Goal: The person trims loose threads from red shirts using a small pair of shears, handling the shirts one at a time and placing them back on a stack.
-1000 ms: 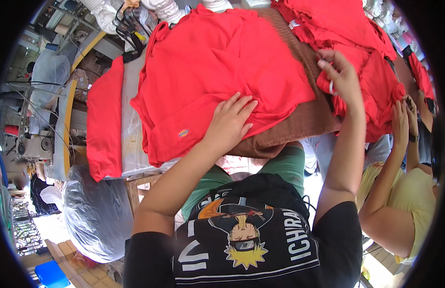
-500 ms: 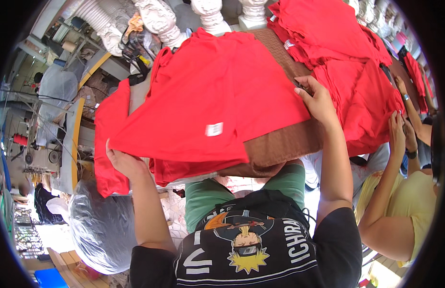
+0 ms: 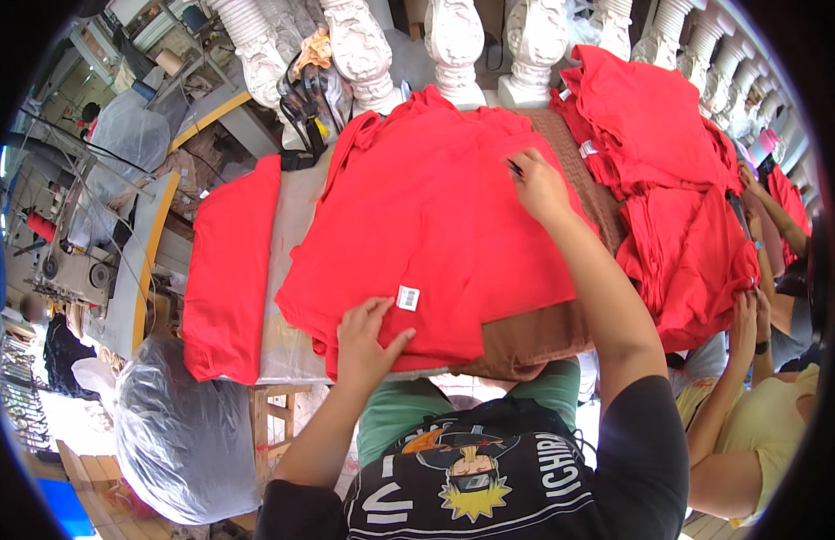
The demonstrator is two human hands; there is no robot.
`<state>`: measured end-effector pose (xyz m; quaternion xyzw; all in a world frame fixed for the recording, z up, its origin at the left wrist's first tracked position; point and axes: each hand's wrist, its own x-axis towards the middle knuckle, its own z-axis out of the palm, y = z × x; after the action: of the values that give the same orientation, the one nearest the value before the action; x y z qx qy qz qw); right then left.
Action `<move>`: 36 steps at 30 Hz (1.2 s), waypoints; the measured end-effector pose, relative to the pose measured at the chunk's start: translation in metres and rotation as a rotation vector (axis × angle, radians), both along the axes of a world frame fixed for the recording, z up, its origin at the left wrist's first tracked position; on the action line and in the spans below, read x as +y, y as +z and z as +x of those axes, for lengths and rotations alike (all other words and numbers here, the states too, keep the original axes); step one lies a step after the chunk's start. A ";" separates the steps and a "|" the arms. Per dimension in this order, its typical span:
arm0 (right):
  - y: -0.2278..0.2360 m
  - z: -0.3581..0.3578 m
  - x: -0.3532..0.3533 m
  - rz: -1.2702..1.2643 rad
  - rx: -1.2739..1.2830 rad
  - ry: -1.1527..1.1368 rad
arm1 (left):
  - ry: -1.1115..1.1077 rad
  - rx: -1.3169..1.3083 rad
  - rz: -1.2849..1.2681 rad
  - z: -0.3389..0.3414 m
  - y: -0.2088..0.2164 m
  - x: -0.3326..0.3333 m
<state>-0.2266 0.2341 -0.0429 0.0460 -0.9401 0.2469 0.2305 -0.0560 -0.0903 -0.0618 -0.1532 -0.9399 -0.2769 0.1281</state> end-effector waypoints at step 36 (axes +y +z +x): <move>0.285 0.107 0.032 0.132 0.561 0.141 | 0.048 0.544 0.498 -0.125 0.309 -0.177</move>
<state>-0.1193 0.2664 0.2420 0.1926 -0.8481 0.1783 0.4603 -0.1806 -0.2670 0.2472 -0.1634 -0.7786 -0.4432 0.4131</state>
